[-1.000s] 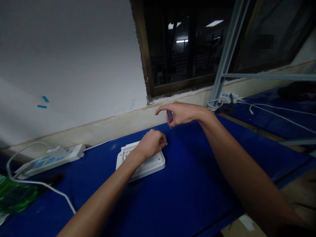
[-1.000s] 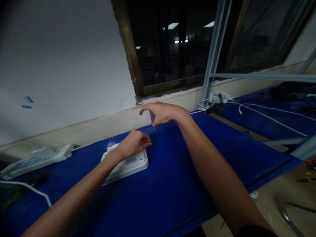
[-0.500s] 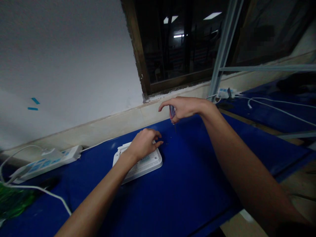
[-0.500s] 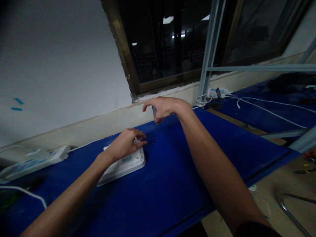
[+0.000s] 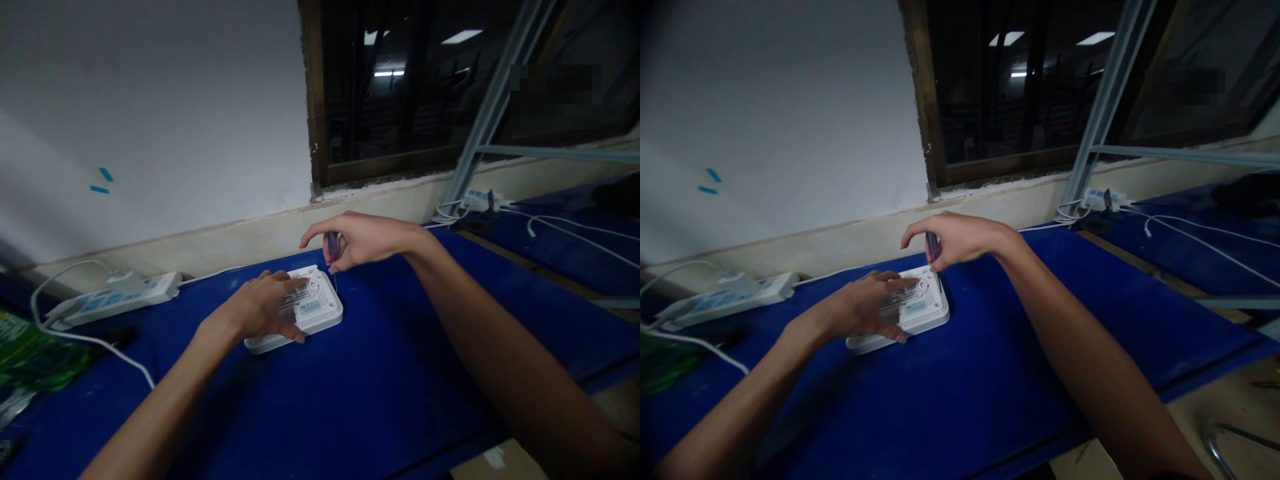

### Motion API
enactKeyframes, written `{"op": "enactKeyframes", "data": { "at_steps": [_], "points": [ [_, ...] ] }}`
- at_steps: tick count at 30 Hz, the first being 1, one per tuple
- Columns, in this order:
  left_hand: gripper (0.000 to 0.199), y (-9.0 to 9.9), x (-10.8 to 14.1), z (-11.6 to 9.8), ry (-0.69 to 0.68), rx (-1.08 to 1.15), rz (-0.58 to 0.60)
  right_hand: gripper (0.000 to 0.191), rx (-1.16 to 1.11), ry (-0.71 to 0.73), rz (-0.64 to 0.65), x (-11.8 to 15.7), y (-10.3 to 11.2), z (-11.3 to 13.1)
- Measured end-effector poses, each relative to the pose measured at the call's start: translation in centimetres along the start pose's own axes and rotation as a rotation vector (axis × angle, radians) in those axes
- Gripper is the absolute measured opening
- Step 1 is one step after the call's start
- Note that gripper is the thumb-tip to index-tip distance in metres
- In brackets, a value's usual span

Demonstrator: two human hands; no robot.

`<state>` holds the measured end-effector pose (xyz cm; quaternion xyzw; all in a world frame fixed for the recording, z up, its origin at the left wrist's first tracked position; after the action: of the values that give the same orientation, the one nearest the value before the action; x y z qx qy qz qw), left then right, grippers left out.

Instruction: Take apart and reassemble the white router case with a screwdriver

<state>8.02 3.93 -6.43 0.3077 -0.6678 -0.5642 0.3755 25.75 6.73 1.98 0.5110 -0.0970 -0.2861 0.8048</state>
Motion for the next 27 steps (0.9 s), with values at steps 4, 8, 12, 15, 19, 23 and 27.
{"op": "enactKeyframes", "data": {
  "at_steps": [4,8,12,15,19,23,27],
  "points": [
    [0.103,0.0,-0.1,0.8,-0.004,0.010,-0.009,0.052,0.052,0.022,0.017,-1.2,-1.6,0.4],
    [0.104,0.0,-0.1,1.4,-0.004,0.031,-0.005,0.048,0.067,0.017,0.029,-1.9,-2.6,0.1],
    [0.104,-0.1,-0.2,1.4,-0.021,0.045,-0.010,0.045,0.088,-0.004,0.035,-2.2,-3.1,-0.2],
    [0.105,-0.1,-0.2,1.5,-0.009,0.044,-0.008,0.037,0.149,-0.032,0.063,-2.3,-3.5,0.0],
    [0.102,0.0,-0.1,1.6,-0.021,0.051,-0.003,0.026,0.215,-0.127,0.121,-2.1,-4.1,0.6],
    [0.098,0.2,0.0,1.6,-0.046,0.065,-0.005,0.034,0.248,-0.135,0.111,-1.9,-4.4,2.1],
    [0.103,0.1,0.0,1.6,-0.034,0.050,-0.001,0.042,0.228,-0.050,0.106,-1.4,-4.5,3.2]
  ]
}}
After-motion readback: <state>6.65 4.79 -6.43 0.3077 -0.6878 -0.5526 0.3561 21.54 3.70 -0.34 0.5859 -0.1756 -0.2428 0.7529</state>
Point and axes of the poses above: each hand's wrist, its own x-axis away from the middle knuckle, its own y-axis out of the back of the hand, z = x × y, the point moved 5 cm from there along -x, towards the middle knuckle, and after that the axes turned 1 degree about -z, right-handed, at the moved point
